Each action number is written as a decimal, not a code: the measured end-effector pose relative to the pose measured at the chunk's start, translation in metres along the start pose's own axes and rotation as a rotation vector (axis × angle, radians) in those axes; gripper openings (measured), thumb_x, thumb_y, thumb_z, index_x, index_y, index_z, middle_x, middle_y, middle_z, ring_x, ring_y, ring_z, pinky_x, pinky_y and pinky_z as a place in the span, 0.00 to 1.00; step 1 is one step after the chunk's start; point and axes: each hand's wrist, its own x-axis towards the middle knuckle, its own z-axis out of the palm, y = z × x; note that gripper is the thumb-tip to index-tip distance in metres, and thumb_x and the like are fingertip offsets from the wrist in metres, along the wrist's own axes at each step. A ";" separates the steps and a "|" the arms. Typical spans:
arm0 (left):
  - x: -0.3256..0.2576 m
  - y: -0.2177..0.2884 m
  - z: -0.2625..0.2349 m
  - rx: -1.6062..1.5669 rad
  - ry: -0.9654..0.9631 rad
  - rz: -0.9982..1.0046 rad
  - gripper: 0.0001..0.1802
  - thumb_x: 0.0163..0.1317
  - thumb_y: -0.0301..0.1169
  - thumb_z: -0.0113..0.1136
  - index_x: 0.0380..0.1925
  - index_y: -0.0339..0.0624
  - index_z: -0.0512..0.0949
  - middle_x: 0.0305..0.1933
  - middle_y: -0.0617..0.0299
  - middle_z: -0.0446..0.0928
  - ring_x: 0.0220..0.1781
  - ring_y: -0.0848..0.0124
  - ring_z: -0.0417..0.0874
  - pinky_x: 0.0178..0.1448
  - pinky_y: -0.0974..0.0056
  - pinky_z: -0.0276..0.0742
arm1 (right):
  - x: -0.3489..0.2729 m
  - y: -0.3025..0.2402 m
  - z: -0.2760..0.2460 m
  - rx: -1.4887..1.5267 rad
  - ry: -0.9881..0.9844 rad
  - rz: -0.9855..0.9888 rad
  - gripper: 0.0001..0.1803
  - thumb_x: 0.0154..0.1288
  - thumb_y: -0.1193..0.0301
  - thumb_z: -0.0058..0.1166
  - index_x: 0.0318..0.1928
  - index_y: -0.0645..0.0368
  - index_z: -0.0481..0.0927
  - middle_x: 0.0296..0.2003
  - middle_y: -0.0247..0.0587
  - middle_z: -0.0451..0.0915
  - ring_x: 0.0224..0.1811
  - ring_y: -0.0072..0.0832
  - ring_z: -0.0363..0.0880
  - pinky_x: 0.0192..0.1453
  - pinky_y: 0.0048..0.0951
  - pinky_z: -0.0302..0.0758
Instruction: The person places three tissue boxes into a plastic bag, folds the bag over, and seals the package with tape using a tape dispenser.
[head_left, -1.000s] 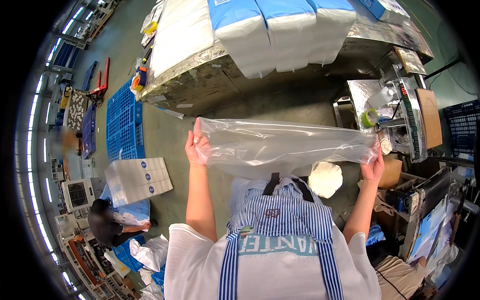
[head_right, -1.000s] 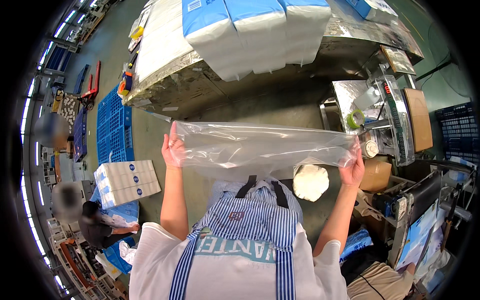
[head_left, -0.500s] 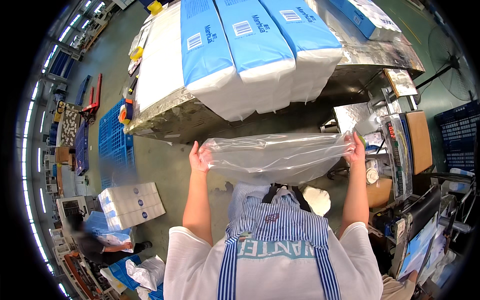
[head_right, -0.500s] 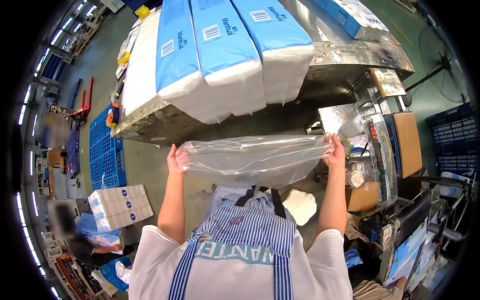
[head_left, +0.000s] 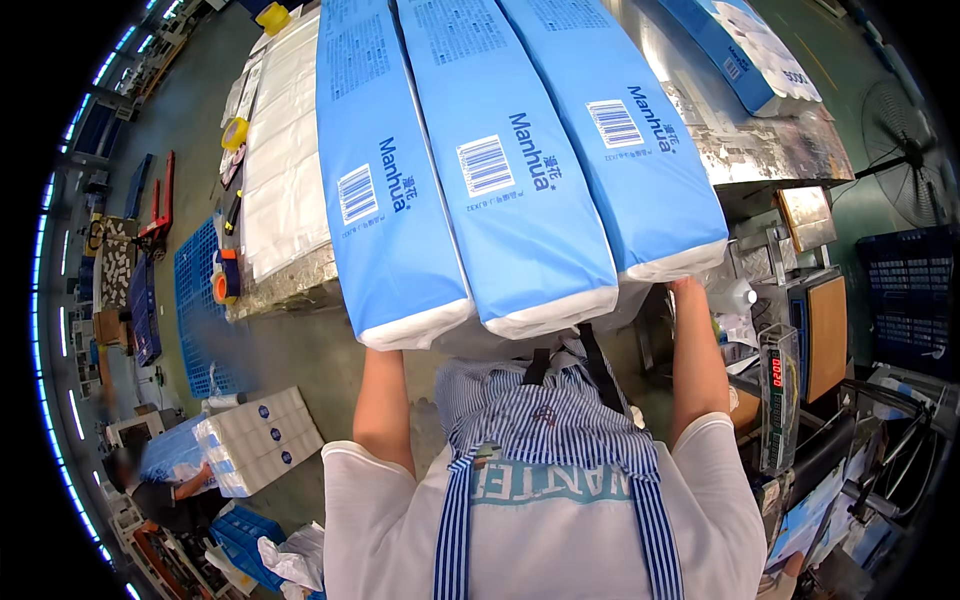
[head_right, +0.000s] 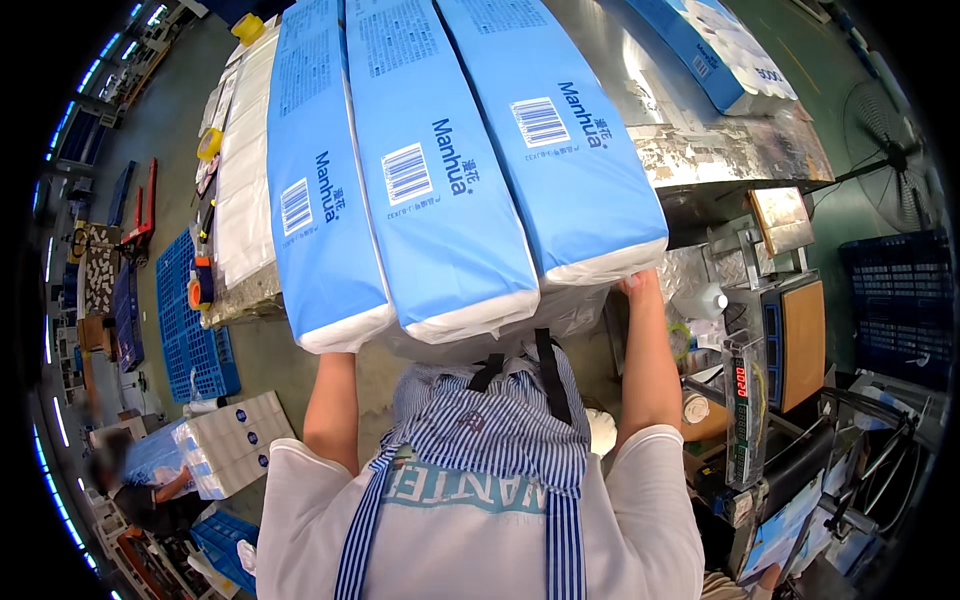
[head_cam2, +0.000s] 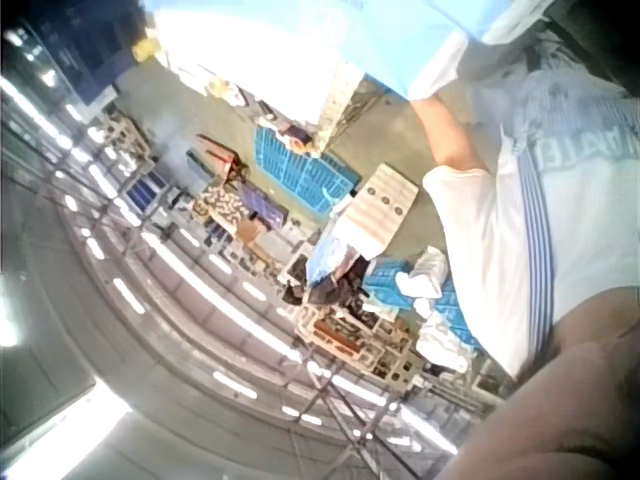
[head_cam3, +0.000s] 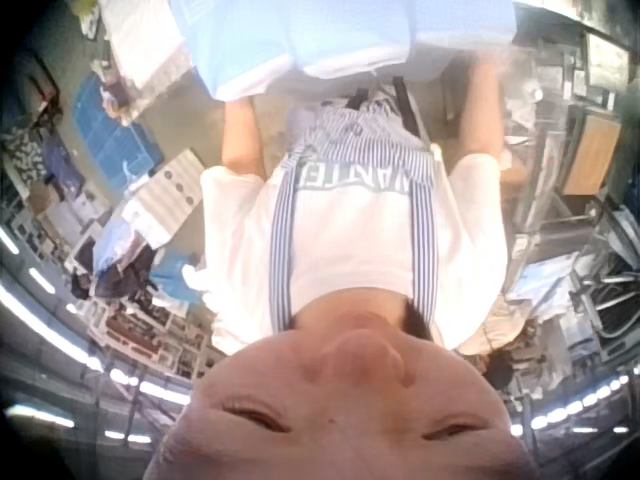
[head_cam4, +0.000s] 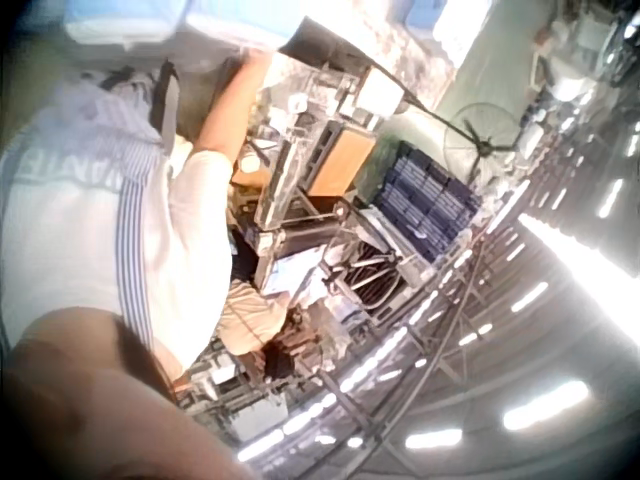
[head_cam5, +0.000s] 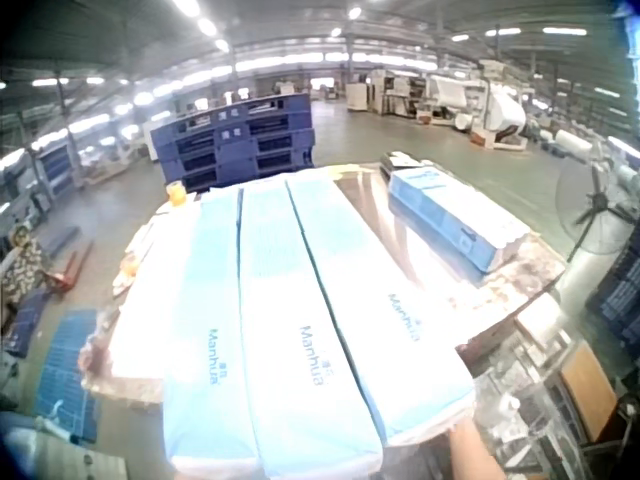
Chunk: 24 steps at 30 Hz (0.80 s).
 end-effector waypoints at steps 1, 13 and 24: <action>0.000 0.011 -0.002 -0.016 -0.036 0.006 0.21 0.64 0.39 0.51 0.49 0.33 0.72 0.46 0.52 0.77 0.45 0.63 0.80 0.46 0.62 0.78 | -0.005 -0.005 0.030 -0.018 0.029 0.012 0.14 0.57 0.78 0.52 0.44 0.56 0.68 0.33 0.43 0.76 0.18 0.22 0.71 0.18 0.17 0.70; -0.095 0.022 -0.003 0.499 0.151 0.410 0.18 0.60 0.24 0.52 0.51 0.35 0.73 0.47 0.55 0.78 0.47 0.65 0.79 0.54 0.61 0.74 | -0.095 -0.016 0.157 -0.506 -0.487 -0.327 0.32 0.49 0.77 0.53 0.60 0.64 0.67 0.51 0.46 0.73 0.56 0.33 0.70 0.61 0.34 0.68; -0.107 0.014 -0.023 1.173 0.175 0.823 0.12 0.55 0.24 0.58 0.40 0.33 0.77 0.41 0.58 0.79 0.42 0.73 0.77 0.47 0.70 0.71 | -0.090 -0.025 0.147 -1.504 -0.331 -0.897 0.12 0.50 0.73 0.57 0.37 0.64 0.80 0.40 0.40 0.78 0.50 0.34 0.71 0.55 0.32 0.66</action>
